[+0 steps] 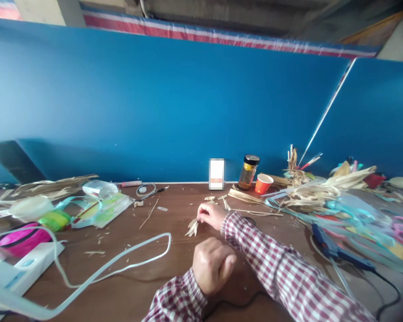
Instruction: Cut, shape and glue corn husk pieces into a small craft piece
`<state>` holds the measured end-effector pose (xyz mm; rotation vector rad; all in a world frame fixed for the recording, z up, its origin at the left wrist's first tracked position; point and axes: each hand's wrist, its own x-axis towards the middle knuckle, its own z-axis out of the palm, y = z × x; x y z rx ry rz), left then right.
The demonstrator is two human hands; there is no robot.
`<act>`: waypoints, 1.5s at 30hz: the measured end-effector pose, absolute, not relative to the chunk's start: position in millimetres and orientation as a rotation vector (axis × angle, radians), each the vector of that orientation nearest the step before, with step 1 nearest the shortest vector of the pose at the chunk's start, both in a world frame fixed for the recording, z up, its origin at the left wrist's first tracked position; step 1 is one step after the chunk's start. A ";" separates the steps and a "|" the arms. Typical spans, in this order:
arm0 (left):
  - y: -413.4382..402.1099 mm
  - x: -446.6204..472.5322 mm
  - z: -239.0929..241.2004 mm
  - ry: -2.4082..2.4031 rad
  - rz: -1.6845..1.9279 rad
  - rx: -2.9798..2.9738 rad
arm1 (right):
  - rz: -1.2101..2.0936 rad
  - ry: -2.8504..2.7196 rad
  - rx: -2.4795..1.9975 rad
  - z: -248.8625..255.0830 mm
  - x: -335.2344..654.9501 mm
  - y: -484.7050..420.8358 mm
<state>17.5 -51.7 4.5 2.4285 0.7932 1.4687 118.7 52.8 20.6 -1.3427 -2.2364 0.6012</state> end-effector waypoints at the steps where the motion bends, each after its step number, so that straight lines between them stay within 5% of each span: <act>1: -49.2 16.3 4.3 0.886 1.488 2.331 | 0.599 -2.229 -1.332 23.5 122.3 52.4; 7: -18.7 2.7 -1.8 1.405 1.760 1.630 | 0.427 -2.233 -1.328 43.2 142.7 42.8; 18: -9.3 5.3 -14.4 1.230 1.267 1.170 | 0.373 -2.254 -1.258 52.9 147.0 26.2; 23: -26.7 19.0 -6.7 1.191 1.364 1.414 | 0.743 -2.088 -1.257 43.2 155.0 40.1; 30: -50.6 29.0 -6.9 0.716 0.674 1.617 | 0.524 -2.307 -1.351 20.9 127.8 51.0; 45: -46.1 27.8 -19.0 0.729 0.700 1.561 | 0.314 -2.581 -1.335 24.2 100.0 40.4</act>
